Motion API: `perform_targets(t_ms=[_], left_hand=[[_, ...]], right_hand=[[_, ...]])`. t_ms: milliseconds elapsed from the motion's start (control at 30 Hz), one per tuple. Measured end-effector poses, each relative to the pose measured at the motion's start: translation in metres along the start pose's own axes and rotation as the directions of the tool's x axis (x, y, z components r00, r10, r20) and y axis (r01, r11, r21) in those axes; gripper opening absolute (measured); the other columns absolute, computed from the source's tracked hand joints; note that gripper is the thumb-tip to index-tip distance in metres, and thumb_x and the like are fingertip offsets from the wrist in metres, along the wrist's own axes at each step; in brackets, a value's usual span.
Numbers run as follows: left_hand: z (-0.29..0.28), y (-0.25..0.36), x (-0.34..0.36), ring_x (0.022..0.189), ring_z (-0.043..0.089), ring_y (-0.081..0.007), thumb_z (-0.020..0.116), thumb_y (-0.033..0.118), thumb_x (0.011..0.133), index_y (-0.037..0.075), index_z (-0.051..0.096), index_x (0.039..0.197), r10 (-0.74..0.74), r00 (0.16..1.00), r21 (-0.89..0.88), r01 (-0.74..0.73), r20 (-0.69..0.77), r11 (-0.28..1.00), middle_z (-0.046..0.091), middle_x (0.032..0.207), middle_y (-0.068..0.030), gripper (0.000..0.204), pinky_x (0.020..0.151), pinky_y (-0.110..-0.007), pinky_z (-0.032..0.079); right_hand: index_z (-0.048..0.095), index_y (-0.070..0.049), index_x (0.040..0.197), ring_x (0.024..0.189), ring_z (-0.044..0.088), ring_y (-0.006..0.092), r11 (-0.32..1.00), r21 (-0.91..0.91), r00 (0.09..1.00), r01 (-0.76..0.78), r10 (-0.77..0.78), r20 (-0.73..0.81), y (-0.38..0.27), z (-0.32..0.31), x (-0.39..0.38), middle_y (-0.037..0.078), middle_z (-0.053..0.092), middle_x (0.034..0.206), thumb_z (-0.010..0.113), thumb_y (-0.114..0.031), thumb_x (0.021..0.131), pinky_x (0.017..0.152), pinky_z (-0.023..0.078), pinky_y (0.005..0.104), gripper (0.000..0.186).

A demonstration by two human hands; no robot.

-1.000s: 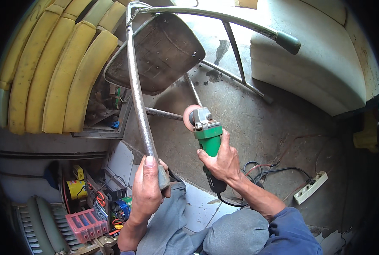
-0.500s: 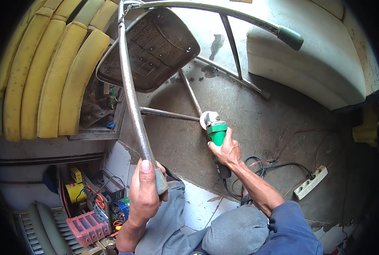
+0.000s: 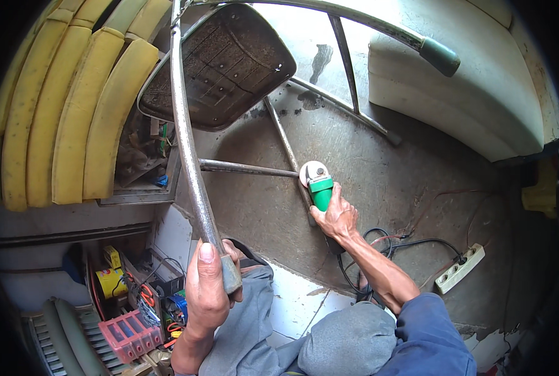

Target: The person uses an angle grinder to smooth or cut the metal legs and joints of a folding chair frame while sitting on the floor.

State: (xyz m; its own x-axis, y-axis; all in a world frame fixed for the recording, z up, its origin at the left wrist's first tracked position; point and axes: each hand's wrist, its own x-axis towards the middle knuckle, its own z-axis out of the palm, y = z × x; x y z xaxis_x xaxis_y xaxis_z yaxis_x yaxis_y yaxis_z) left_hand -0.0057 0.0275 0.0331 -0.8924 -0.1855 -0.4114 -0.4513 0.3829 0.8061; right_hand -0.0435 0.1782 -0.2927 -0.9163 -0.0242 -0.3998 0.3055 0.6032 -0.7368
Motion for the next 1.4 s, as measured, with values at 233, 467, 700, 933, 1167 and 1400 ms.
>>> perform_targets(t_ms=[233,467,700,933,1167,1400], left_hand=[[0.000,0.000,0.001,0.048,0.051,-0.0086,0.037,0.060,0.110,0.005,0.054,0.104,-0.006,1.000,-0.020,0.006,0.000,1.000,0.058,0.086,-0.0080,0.058,0.042,-0.024,0.038],[0.000,0.000,0.000,0.044,0.048,-0.0088,0.036,0.059,0.110,0.004,0.054,0.099,-0.016,0.999,-0.011,0.016,-0.027,1.000,0.054,0.069,-0.0053,0.059,0.043,-0.023,0.039],[0.003,0.002,0.002,0.044,0.047,-0.0086,0.035,0.059,0.111,0.005,0.054,0.097,-0.016,0.999,0.003,0.016,-0.039,1.000,0.052,0.065,-0.0031,0.059,0.046,-0.023,0.040],[0.003,0.002,0.001,0.044,0.047,-0.0091,0.035,0.058,0.111,0.004,0.054,0.098,-0.005,0.999,0.007,0.006,-0.047,1.000,0.052,0.064,-0.0030,0.058,0.046,-0.024,0.040],[-0.001,-0.003,0.001,0.043,0.045,-0.0092,0.035,0.057,0.111,0.005,0.054,0.098,-0.007,0.999,-0.028,0.006,-0.047,1.000,0.052,0.064,-0.0039,0.057,0.045,-0.024,0.038],[-0.001,-0.008,0.002,0.043,0.045,-0.0093,0.035,0.057,0.111,0.005,0.052,0.102,0.025,1.000,-0.094,-0.024,0.011,0.995,0.051,0.061,-0.0040,0.056,0.042,-0.024,0.036]], right_hand=[[0.030,0.000,0.146,0.088,0.073,0.0527,0.988,0.150,0.999,0.027,-0.031,0.023,-0.022,-0.031,-0.008,0.036,0.071,0.096,0.073,-0.044,0.084,0.080,0.058,0.0592,0.088],[0.040,-0.001,0.148,0.094,0.074,0.0493,0.938,0.325,0.980,0.121,-0.166,0.114,-0.065,-0.097,-0.011,0.032,0.073,0.099,0.077,-0.046,0.081,0.088,0.058,0.0522,0.089],[0.048,0.000,0.144,0.099,0.075,0.0418,0.880,0.391,0.900,0.269,-0.374,0.223,-0.117,-0.170,0.001,0.028,0.073,0.106,0.080,-0.054,0.077,0.092,0.057,0.0476,0.092],[0.040,0.002,0.143,0.089,0.074,0.0497,0.831,0.423,0.904,0.362,-0.423,0.057,-0.117,-0.152,-0.017,0.033,0.072,0.096,0.075,-0.043,0.082,0.086,0.059,0.0524,0.084],[0.035,0.002,0.145,0.084,0.073,0.0510,0.958,0.238,0.983,0.161,-0.178,0.048,-0.053,-0.076,-0.012,0.033,0.072,0.090,0.072,-0.041,0.083,0.079,0.059,0.0561,0.085],[0.035,0.001,0.144,0.086,0.073,0.0516,0.998,0.031,0.997,0.048,-0.050,0.056,-0.016,-0.033,0.005,0.033,0.072,0.096,0.073,-0.043,0.081,0.079,0.058,0.0591,0.085]])
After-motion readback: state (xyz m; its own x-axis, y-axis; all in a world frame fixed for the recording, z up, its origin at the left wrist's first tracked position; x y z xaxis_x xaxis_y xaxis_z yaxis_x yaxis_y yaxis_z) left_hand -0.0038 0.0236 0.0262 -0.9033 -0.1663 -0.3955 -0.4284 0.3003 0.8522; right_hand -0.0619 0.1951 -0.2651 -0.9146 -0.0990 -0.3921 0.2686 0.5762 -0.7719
